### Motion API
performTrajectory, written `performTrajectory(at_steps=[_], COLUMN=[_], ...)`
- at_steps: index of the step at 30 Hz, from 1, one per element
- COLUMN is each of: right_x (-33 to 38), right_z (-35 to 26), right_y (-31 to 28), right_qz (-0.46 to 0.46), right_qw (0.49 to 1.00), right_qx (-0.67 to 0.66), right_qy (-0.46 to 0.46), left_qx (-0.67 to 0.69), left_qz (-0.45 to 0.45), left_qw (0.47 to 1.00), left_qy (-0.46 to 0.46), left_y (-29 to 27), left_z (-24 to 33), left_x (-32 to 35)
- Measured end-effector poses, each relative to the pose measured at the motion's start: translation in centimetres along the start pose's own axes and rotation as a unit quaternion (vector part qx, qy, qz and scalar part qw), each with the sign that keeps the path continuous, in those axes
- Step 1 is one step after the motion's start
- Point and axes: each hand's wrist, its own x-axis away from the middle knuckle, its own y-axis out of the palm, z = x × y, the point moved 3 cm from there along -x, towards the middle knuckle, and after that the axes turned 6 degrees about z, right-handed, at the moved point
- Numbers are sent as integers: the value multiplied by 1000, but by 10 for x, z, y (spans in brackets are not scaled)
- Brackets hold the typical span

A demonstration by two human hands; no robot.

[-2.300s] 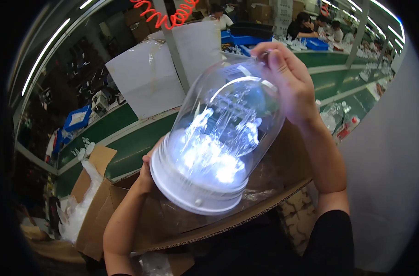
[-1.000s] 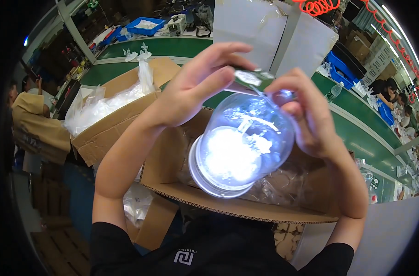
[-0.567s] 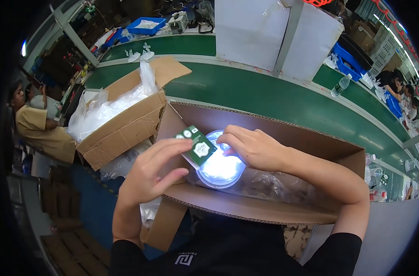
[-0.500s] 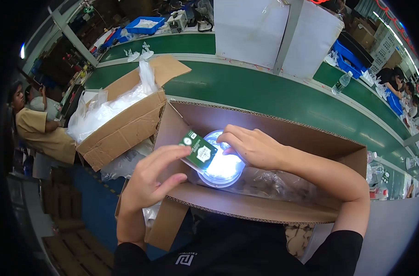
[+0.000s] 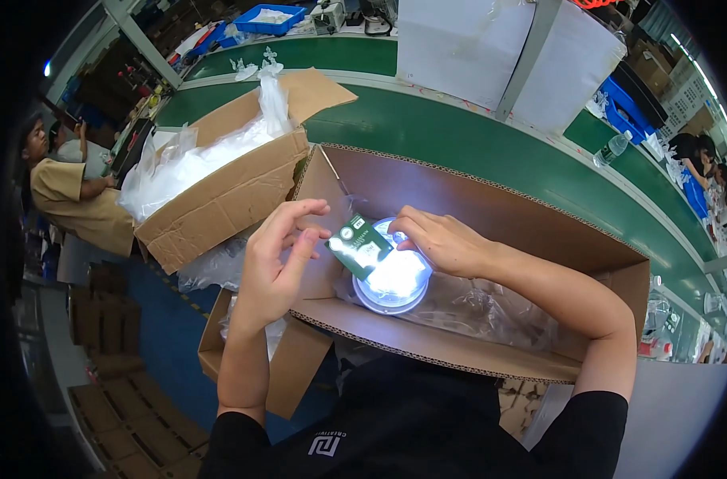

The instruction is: Packing circular light fixtures into a cardboard box with protective padding on an assembly line.

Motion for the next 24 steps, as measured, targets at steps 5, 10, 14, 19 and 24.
performTrajectory(at_steps=[5, 10, 14, 19, 24], right_x=[3, -2, -6, -5, -5], right_z=[17, 27, 24, 12, 6], right_y=[12, 19, 27, 36, 33], right_qz=[-22, -19, -9, -24, -29], right_qw=[999, 999, 1000, 999, 998], right_qx=[-1, 13, 24, 17, 43], right_qy=[34, 31, -12, -25, -28], left_qx=[-19, -39, -72, -81, -90], left_qz=[16, 8, 1, -4, 2], left_qw=[999, 999, 996, 996, 994], left_qy=[23, 32, 46, 41, 57], left_y=[6, 5, 6, 6, 8], left_z=[5, 7, 3, 3, 0], left_x=[4, 3, 3, 4, 5])
